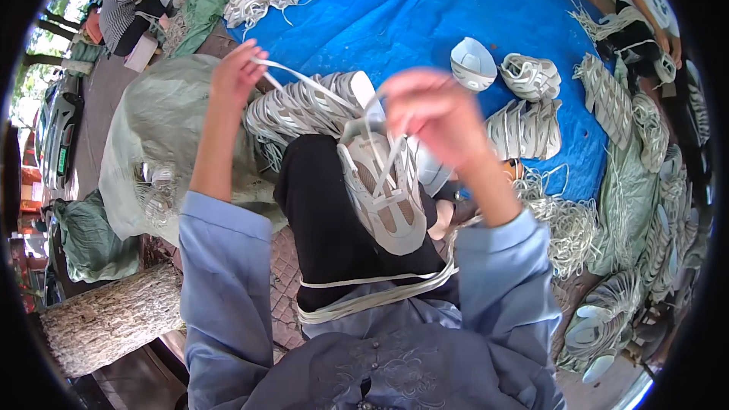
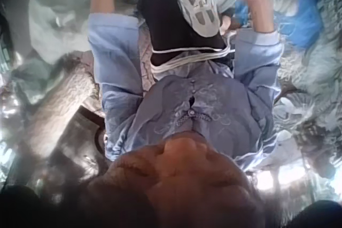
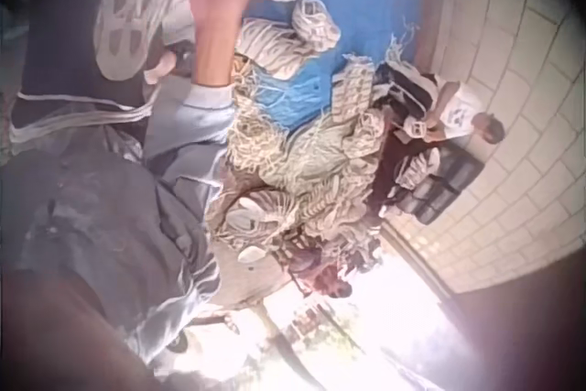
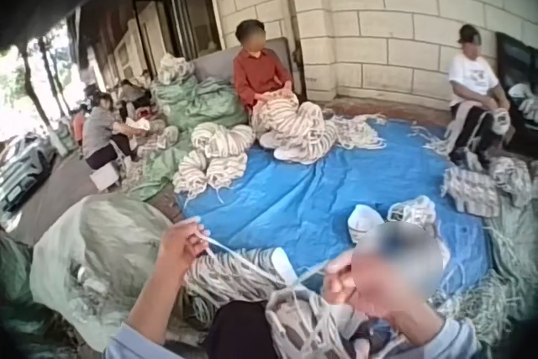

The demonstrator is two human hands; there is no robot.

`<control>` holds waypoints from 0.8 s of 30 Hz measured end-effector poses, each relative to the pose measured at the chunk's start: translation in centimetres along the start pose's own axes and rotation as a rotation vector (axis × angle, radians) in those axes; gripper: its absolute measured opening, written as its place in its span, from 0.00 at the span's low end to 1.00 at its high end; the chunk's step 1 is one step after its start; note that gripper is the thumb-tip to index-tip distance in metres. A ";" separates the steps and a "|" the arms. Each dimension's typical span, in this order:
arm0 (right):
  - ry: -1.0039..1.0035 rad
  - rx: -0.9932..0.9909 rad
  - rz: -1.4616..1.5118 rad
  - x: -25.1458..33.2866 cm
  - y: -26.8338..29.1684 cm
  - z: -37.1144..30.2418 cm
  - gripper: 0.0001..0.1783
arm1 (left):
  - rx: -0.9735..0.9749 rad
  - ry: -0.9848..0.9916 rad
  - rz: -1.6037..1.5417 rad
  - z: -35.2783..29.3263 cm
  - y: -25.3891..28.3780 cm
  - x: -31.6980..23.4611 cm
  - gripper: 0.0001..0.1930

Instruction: The person is sitting on the ground outdoors, lacing a white sneaker resting on their lap. They repeatedly thread a long white shoelace through the eyelets of the shoe, pulling it tight and adjusting the loops by hand.

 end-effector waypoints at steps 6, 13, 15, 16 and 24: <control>0.334 -0.095 0.027 19.7 13.1 -4.4 0.14 | -0.208 0.048 -0.042 -0.7 16.0 1.2 0.21; 0.439 -0.310 0.007 35.5 30.8 -19.4 0.17 | -0.396 0.081 -0.015 -5.0 29.7 0.8 0.21; 0.469 -0.718 -0.200 36.1 34.5 -22.5 0.17 | -0.472 0.089 -0.016 -6.8 33.3 -0.4 0.20; 0.430 -0.794 -0.305 37.2 35.9 -24.7 0.17 | -0.505 0.102 -0.026 -7.0 35.1 -1.0 0.20; 0.571 -1.143 -0.935 46.4 38.3 -32.4 0.14 | -0.359 -0.103 0.010 -10.2 47.8 -14.5 0.14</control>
Point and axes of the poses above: each hand's wrist, its own z-axis towards the middle knuckle, its own y-axis out of the back of the hand, x = y × z, the point moved 5 cm from there along z, towards the middle knuckle, and after that the axes turned 9 degrees about z, right-handed, at the moved point
